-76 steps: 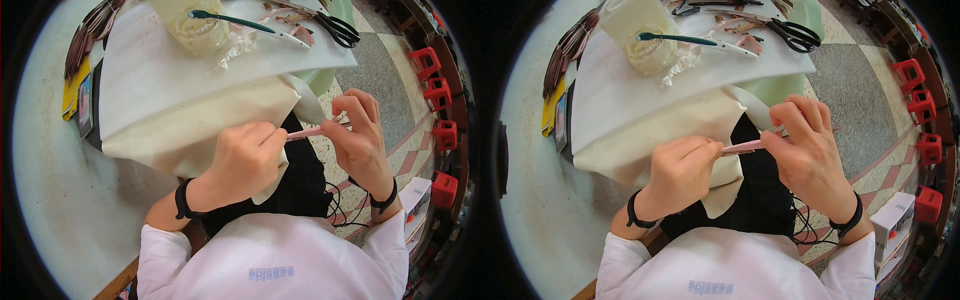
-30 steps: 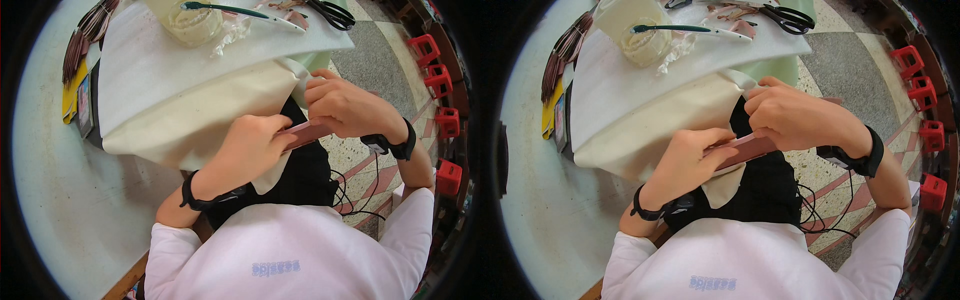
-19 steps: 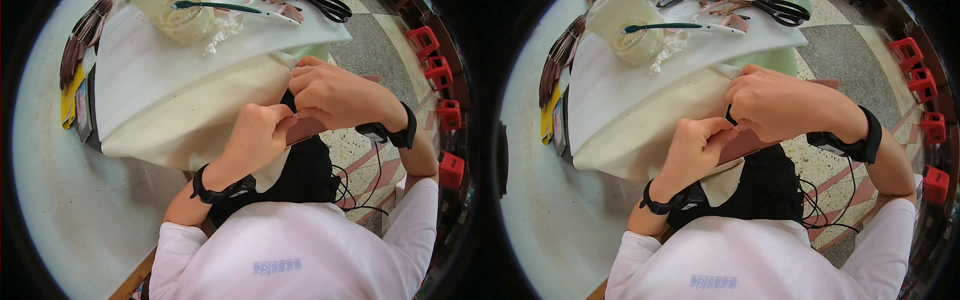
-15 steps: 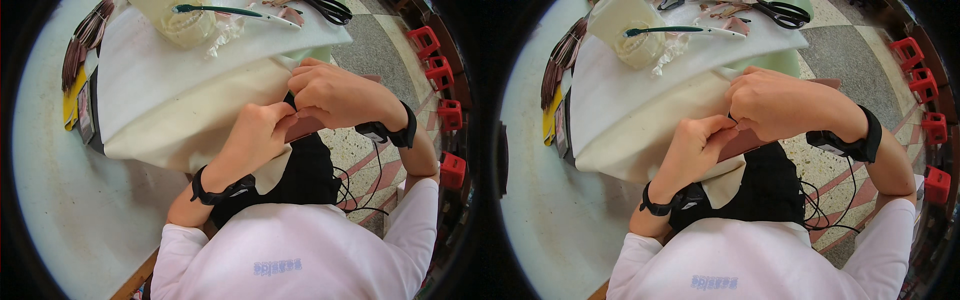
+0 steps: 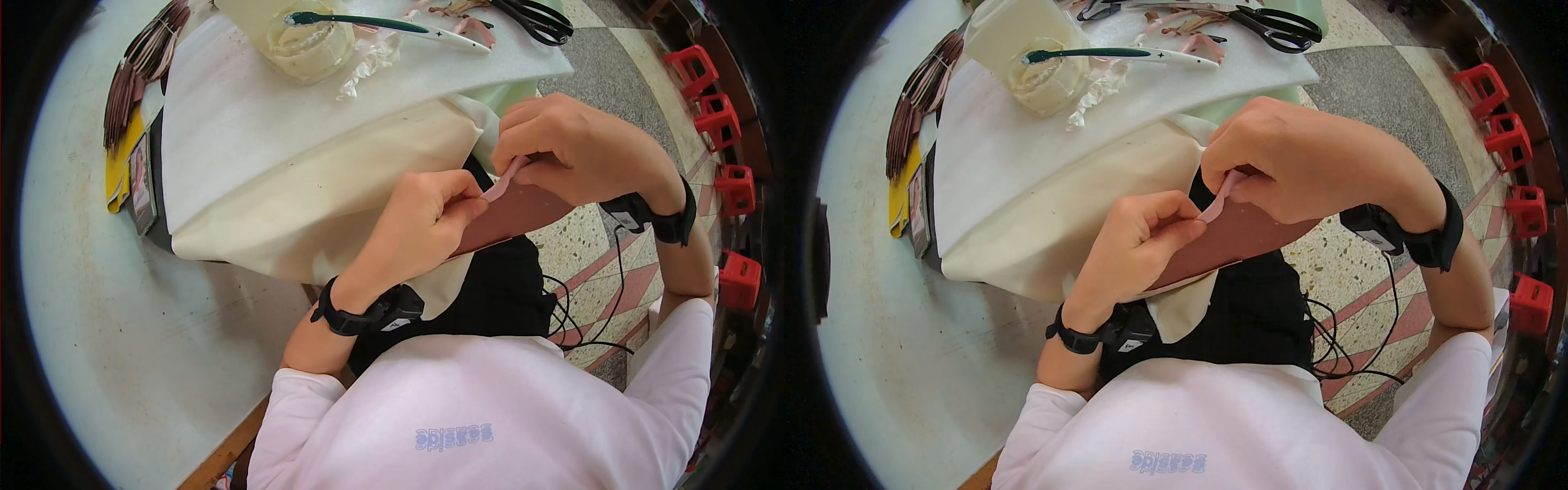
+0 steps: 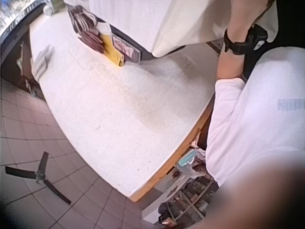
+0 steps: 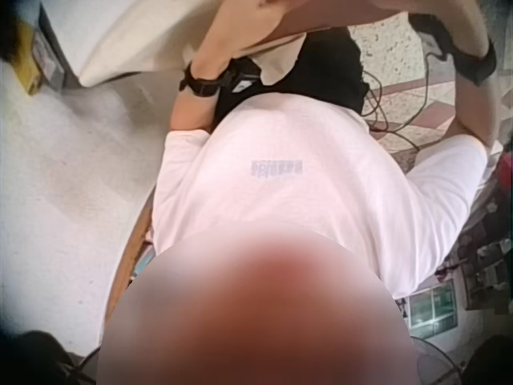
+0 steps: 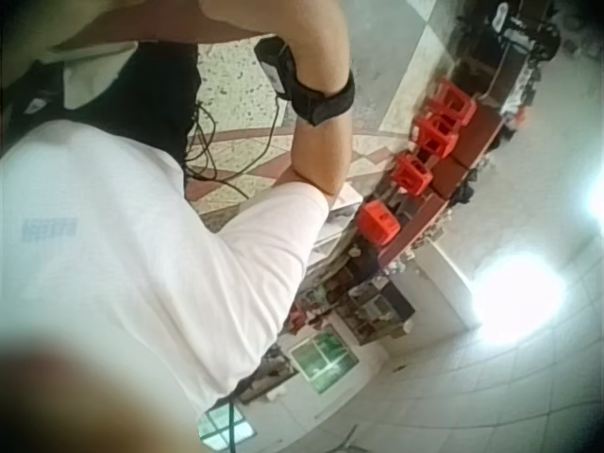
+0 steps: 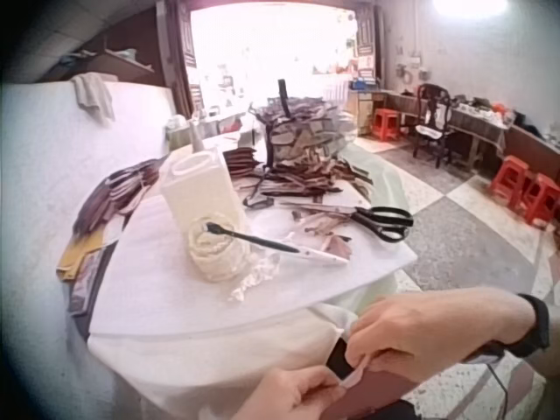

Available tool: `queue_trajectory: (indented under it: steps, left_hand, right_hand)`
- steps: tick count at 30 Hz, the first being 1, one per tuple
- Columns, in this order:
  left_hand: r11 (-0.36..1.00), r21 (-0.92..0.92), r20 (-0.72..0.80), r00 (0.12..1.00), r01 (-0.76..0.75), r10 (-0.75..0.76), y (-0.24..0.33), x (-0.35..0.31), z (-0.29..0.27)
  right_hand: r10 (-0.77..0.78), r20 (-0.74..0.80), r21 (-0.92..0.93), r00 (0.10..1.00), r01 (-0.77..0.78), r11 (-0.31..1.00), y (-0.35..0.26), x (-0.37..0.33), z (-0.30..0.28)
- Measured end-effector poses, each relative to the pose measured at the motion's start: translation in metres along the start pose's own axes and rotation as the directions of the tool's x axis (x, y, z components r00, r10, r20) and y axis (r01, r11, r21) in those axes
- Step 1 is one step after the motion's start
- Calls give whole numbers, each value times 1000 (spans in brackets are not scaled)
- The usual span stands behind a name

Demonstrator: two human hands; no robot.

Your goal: The recorder applies glue to a shoe sole component using a brush and then trims a strip of material with scissors to fit around the edge of the sole.

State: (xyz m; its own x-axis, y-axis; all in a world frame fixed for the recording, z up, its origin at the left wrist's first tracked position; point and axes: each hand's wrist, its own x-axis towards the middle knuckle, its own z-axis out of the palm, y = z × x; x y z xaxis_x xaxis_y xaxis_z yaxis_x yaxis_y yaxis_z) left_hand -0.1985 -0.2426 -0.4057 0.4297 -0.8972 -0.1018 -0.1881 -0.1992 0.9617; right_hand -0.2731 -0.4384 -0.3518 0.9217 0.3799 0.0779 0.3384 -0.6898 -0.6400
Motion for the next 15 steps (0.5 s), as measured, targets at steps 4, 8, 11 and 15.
queue_trajectory:
  steps: [4, 8, 11, 15]
  left_hand:
    - [999, -43, 0, 1000, 5, -5, -4, 1, 2]
    - [998, -68, -20, 1000, 7, -8, -4, 1, 5]
    - [999, -20, -19, 999, 37, -37, 3, 1, 3]
    - [1000, 10, 28, 999, 30, -30, 2, 1, 1]
  right_hand:
    - [73, 45, -9, 996, -73, 997, -1, -2, -1]
    - [97, 49, -7, 994, -97, 995, -4, -3, -1]
    - [55, 59, -19, 997, -54, 998, -2, -3, -1]
    - [47, 59, 3, 997, -47, 999, -1, -4, -1]
